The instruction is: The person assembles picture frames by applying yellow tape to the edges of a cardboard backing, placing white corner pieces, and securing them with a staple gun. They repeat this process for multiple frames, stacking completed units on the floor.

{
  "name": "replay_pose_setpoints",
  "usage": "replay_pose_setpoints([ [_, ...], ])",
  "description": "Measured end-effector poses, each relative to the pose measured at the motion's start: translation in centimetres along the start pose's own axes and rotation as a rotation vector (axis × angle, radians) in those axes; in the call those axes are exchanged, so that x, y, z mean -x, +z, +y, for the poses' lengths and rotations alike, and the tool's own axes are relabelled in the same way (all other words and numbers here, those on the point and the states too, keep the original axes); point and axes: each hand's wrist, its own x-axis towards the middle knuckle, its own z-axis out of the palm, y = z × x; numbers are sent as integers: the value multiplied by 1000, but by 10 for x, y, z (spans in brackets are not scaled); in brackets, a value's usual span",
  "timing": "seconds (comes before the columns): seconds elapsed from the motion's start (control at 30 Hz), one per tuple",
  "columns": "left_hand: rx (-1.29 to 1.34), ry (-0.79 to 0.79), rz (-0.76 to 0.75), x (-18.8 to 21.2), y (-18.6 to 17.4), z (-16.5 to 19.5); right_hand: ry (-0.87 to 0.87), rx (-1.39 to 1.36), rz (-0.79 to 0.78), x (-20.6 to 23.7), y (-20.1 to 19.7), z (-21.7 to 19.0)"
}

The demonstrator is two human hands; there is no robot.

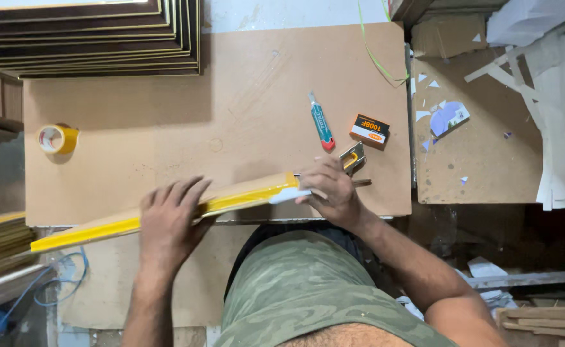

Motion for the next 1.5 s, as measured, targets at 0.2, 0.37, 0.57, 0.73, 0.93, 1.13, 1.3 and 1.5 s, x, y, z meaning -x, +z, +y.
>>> replay_pose_setpoints([
  [0.2, -59, -137, 5, 100, 84, -7, -248, 299, -206, 31, 11, 7],
  [0.37, 7, -140, -55, 84, 187, -7, -147, 407, -346, 41, 65, 60],
  [0.57, -68, -83, -521, 24, 213, -6, -37, 538, -354, 43, 87, 80],
  [0.73, 339, 74, -148, -37, 228, 5, 17, 618, -361, 41, 88, 68],
  [0.93, 350, 78, -8, -38, 243, -3, 388, 616, -540, 49, 31, 70],
  [1.13, 340, 68, -27, -38, 246, -6, 723, 757, -751, 53, 35, 79],
  [1.3, 335, 81, -3, -38, 243, -6, 781, 524, -701, 33, 71, 63],
  [1.5, 299, 81, -12, -39, 238, -6, 759, 542, -678, 14, 94, 48],
])
